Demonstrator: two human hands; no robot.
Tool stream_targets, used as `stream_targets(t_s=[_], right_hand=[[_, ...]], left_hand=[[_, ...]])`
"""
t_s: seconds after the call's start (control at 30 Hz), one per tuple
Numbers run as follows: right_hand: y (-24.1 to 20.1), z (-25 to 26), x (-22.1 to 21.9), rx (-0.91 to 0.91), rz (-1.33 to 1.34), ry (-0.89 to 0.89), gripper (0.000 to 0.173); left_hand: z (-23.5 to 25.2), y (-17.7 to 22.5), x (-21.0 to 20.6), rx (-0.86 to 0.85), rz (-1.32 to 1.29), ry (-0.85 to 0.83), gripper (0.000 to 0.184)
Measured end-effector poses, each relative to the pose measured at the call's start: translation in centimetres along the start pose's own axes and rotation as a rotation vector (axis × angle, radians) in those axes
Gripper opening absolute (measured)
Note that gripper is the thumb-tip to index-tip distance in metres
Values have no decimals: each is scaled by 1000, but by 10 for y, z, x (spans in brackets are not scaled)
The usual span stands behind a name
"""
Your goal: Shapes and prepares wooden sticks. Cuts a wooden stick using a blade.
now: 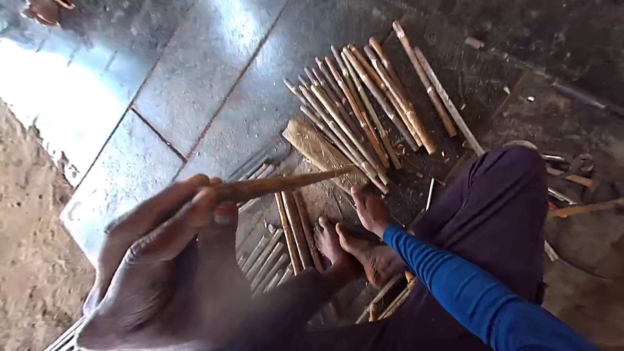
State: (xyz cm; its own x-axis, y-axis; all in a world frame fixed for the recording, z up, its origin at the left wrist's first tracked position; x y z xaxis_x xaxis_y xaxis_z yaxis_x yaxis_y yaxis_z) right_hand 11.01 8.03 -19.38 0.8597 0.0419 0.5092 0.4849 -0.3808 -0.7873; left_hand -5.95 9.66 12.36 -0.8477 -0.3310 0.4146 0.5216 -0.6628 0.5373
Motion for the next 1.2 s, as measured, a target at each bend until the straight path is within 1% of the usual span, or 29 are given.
stream_targets(t_s=[0.03, 0.1, 0.13, 0.17, 0.2, 0.23, 0.27, 0.33, 0.37, 0.4, 0.43, 0.47, 0.53, 0.57, 0.6, 0.63, 0.67, 0.73, 0.77, 0.83, 0.87, 0.9, 0.97, 1.0, 1.03, 1.07, 1.1, 1.13, 1.2], right_hand=[[-7, 2, 5, 25, 5, 20, 82], [-29, 0, 12, 217, -15, 70, 75], [-25, -5, 6, 208, -18, 41, 75], [-13, -10, -1, 119, 4, 19, 76], [-4, -6, -2, 51, 16, 28, 79], [-7, -2, 3, 37, 27, 40, 79], [-20, -5, 10, 79, 34, 51, 77], [-39, -8, 16, 245, -16, 84, 70], [-31, -13, 9, 191, -17, 44, 71], [-16, -13, 1, 81, -5, 11, 77], [-8, -6, 1, 30, 1, 17, 80], [-12, -2, 6, 35, 8, 19, 79], [-30, -4, 12, 190, -32, 43, 74], [-26, -8, 7, 174, -52, 17, 76], [-13, -14, -1, 62, -39, -32, 80], [-1, -11, -5, -19, -39, -31, 84], [-2, -4, -1, -19, -38, -5, 85], [-28, -4, 10, 151, -45, 43, 78], [-32, -5, 10, 203, -64, 61, 76], [-9, -9, -1, 20, -53, 0, 82], [-2, -2, 0, -23, -47, 15, 84], [-8, 1, 5, 6, -28, 27, 82], [-32, -3, 12, 220, -22, 80, 75], [-30, -7, 9, 223, -25, 60, 74], [-19, -9, 2, 116, -7, 13, 76], [-7, -3, 0, 27, 7, 11, 81], [-6, 4, 3, 15, 12, 26, 82], [-16, 2, 9, 63, 14, 42, 81], [-33, 1, 15, 242, -21, 105, 73]], left_hand=[[2, -2, 0, 25, 10, -9, 19], [-3, -3, 1, 36, 32, 38, 17], [-7, -1, 3, 28, 33, 49, 19], [-7, 1, 5, 23, 25, 38, 19], [-4, 1, 4, 20, 13, 58, 18], [0, 3, 2, 28, 30, 84, 16], [1, 4, 0, 44, 44, 105, 15], [-3, 4, -3, 44, 17, 124, 15], [-6, 7, 0, 35, -1, 102, 16], [-5, 8, 1, 31, -24, 83, 17], [-2, 4, 1, 31, -39, 74, 16], [0, 0, 3, 46, -40, 58, 16], [-1, -4, 3, 67, -55, 50, 17], [-4, -3, 4, 62, -77, 40, 19], [-4, -1, 5, 71, -89, 25, 21], [-2, -1, 5, 83, -100, 24, 23], [1, -4, 4, 98, -104, 20, 24], [1, -7, 1, 109, -107, 16, 24], [-2, -6, 0, 109, -101, 14, 24], [-4, -2, 3, 118, -74, -19, 28], [0, -4, 2, 117, -67, -12, 30], [3, -7, 1, 125, -76, -12, 31], [0, -7, -2, 129, -54, 0, 29], [-3, -3, 0, 116, -27, 0, 28], [-3, -1, 1, 98, -12, -13, 28], [-1, -2, 0, 85, -7, -16, 28], [1, -5, 0, 88, -11, -19, 29], [3, -6, -1, 99, -16, -25, 29], [1, -6, -4, 81, -1, -22, 28]])
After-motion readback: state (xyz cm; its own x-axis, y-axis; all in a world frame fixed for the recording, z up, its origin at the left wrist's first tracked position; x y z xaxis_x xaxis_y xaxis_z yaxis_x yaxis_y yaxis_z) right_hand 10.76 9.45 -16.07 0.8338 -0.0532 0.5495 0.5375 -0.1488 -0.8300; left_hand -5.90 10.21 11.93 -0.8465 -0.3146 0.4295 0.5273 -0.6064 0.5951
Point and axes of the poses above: each hand's wrist, its own z-axis towards the middle knuckle, its own x-axis out of the back of the hand, y = z × x, the point moved 7 cm from there along z, towards the middle knuckle, and after that the axes turned 7 degrees about y, right-handed, at the moved point
